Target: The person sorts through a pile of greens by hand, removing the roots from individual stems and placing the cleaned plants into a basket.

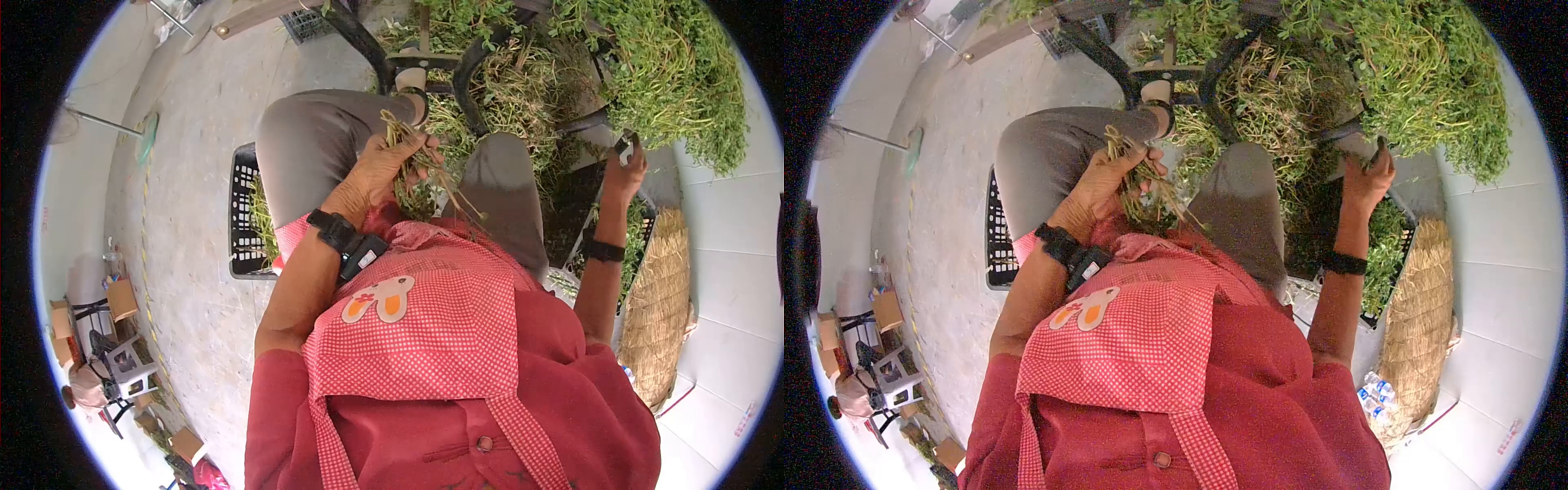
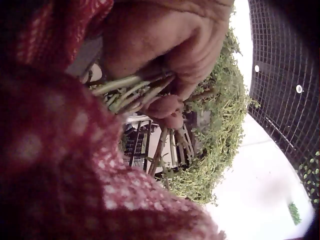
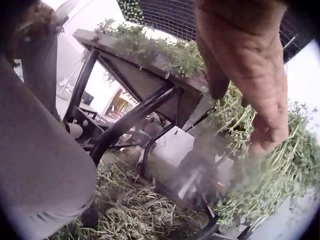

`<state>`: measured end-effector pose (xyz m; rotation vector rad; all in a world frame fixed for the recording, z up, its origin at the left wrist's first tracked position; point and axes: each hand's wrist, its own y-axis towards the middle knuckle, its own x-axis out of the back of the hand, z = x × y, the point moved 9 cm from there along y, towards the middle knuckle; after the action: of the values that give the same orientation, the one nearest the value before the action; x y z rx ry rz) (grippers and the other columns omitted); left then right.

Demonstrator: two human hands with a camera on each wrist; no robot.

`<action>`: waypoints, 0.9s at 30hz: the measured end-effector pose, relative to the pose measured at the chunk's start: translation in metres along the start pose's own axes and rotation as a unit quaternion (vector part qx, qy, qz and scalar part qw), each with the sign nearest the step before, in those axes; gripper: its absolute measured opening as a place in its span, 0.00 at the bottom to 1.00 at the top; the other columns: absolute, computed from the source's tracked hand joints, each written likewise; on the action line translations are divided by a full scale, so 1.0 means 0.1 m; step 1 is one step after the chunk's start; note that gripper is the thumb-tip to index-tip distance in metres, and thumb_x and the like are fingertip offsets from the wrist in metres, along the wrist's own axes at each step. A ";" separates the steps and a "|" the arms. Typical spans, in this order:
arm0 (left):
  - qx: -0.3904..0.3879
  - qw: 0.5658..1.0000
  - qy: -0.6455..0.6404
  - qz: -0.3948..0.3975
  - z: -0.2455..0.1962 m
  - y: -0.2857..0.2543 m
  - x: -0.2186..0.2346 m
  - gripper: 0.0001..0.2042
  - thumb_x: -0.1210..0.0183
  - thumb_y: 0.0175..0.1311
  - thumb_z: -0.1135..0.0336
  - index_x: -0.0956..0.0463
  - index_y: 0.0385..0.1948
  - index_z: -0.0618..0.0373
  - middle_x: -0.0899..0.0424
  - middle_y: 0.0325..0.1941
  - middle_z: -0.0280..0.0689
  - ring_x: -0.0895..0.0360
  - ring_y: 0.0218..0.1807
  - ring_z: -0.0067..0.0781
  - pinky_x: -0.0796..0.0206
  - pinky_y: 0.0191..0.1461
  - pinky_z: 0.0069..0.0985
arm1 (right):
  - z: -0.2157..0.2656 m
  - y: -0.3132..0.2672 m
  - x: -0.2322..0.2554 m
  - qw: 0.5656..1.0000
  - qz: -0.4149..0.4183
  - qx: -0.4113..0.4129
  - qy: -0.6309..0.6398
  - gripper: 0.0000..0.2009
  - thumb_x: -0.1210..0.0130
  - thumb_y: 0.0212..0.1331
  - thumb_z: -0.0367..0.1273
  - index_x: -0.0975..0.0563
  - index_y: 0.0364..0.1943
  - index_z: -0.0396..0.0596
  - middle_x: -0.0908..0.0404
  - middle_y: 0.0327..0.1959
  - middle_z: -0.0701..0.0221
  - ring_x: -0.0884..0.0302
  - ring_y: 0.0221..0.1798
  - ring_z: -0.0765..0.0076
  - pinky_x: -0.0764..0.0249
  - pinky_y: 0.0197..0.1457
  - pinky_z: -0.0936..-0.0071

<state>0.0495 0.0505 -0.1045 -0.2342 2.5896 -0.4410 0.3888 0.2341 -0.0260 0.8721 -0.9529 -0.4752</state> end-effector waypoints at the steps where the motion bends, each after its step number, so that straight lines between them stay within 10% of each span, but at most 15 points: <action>1: 0.003 1.000 0.013 -0.001 0.01 0.01 -0.02 0.12 0.45 0.62 0.59 0.25 0.37 0.59 0.18 0.32 0.38 0.24 0.23 0.20 0.38 0.18 0.13 | -0.12 -0.01 -0.10 0.981 0.073 -0.125 0.127 0.17 0.42 0.44 0.28 0.24 0.43 0.43 0.20 0.33 0.60 0.23 0.34 0.54 0.27 0.41 0.66; 2: 0.008 1.000 0.028 -0.002 0.01 0.01 -0.05 0.12 0.45 0.62 0.59 0.24 0.37 0.58 0.18 0.32 0.37 0.25 0.24 0.18 0.38 0.20 0.12 | -0.20 -0.13 -0.25 0.925 0.143 -0.248 0.248 0.17 0.41 0.45 0.29 0.24 0.43 0.43 0.20 0.33 0.60 0.23 0.34 0.57 0.27 0.41 0.67; 5: 0.004 0.999 0.030 -0.029 -0.01 -0.05 -0.13 0.11 0.45 0.62 0.60 0.23 0.37 0.58 0.19 0.29 0.33 0.28 0.25 0.16 0.39 0.22 0.10 | 0.98 -0.49 -0.65 0.866 0.366 -0.049 0.337 0.14 0.44 0.55 0.38 0.23 0.39 0.41 0.20 0.33 0.70 0.26 0.32 0.74 0.29 0.40 0.75; 8: 0.022 0.992 0.116 0.041 0.04 -0.07 -0.12 0.10 0.44 0.61 0.60 0.23 0.35 0.56 0.20 0.31 0.30 0.27 0.28 0.15 0.38 0.26 0.11 | 2.23 -0.86 -0.53 0.605 0.584 -0.161 0.517 0.13 0.47 0.58 0.39 0.22 0.36 0.42 0.25 0.28 0.76 0.31 0.32 0.82 0.35 0.37 0.82; 11: 0.010 0.986 0.149 0.072 0.06 -0.07 -0.11 0.10 0.43 0.61 0.60 0.22 0.35 0.56 0.20 0.28 0.28 0.30 0.24 0.13 0.39 0.24 0.11 | 2.64 -1.08 -0.66 0.507 0.630 -0.169 0.563 0.16 0.43 0.56 0.40 0.22 0.40 0.42 0.23 0.28 0.75 0.27 0.27 0.82 0.34 0.30 0.84; 18: 0.000 0.987 0.144 0.078 0.08 -0.04 -0.17 0.09 0.41 0.59 0.63 0.21 0.34 0.59 0.19 0.30 0.31 0.31 0.21 0.13 0.41 0.21 0.12 | 2.50 -1.04 -0.76 0.538 0.592 -0.231 0.555 0.12 0.42 0.55 0.37 0.22 0.37 0.43 0.25 0.25 0.80 0.30 0.21 0.83 0.39 0.22 0.86; 24: 0.033 0.995 0.004 0.096 0.06 -0.12 -0.29 0.13 0.42 0.58 0.69 0.27 0.44 0.62 0.20 0.42 0.37 0.21 0.39 0.26 0.26 0.40 0.19 | 2.35 -1.12 -0.83 0.472 0.530 -0.359 0.606 0.11 0.42 0.55 0.37 0.22 0.36 0.45 0.24 0.26 0.78 0.33 0.19 0.87 0.44 0.19 0.89; 27: 0.021 0.994 0.040 0.102 0.11 -0.05 -0.20 0.11 0.43 0.61 0.65 0.25 0.42 0.60 0.18 0.31 0.36 0.28 0.23 0.14 0.43 0.20 0.10 | 2.38 -1.07 -0.79 0.470 0.530 -0.353 0.612 0.11 0.42 0.56 0.37 0.22 0.36 0.44 0.25 0.24 0.79 0.34 0.19 0.88 0.46 0.19 0.90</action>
<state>0.0726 0.0481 -0.1033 0.0651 2.6451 -0.4365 0.1458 0.1240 -0.0840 -0.3781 0.2698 0.8250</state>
